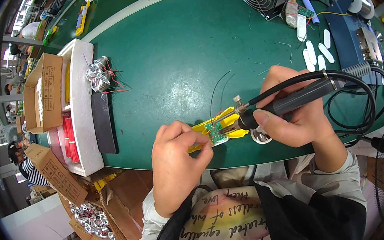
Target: The person solders wires to the circuit boards inside flashlight bodies using a soldering iron, places completed assemblies onto the conveyor belt, and solders components into additional flashlight casings.
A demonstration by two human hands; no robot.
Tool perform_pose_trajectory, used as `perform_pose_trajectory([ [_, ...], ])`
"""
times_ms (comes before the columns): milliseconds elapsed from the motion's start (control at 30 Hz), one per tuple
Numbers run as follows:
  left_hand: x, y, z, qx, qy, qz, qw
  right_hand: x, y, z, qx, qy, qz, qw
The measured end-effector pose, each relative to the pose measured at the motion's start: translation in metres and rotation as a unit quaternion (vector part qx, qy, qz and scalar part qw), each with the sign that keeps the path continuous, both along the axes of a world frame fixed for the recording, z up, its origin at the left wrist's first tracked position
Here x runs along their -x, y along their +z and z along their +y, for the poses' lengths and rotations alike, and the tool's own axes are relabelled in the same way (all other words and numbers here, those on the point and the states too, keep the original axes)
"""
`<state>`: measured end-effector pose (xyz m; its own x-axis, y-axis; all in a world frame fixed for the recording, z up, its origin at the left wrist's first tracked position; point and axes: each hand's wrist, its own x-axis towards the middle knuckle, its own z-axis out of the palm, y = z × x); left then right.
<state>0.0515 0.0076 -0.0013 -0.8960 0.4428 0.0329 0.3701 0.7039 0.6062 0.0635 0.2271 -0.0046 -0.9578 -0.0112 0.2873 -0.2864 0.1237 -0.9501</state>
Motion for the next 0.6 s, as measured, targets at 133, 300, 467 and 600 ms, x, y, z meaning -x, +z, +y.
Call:
perform_pose_trajectory([
  [133, 0.0, 0.001, 0.0, 0.006, -0.003, -0.002, 1.0, 0.0, 0.001, 0.0, 0.027, -0.021, -0.007, 0.999],
  [300, -0.001, 0.001, -0.002, 0.001, -0.006, 0.006, 1.0, 0.0, 0.001, 0.003, 0.025, -0.032, -0.001, 0.999],
  [467, -0.002, -0.003, -0.004, -0.023, -0.009, 0.021, 0.999, 0.001, 0.0, 0.002, 0.044, -0.033, -0.009, 0.998],
  [600, -0.006, -0.012, -0.007, -0.044, -0.009, 0.045, 0.998, 0.005, -0.006, 0.008, 0.051, -0.022, 0.041, 0.998],
])
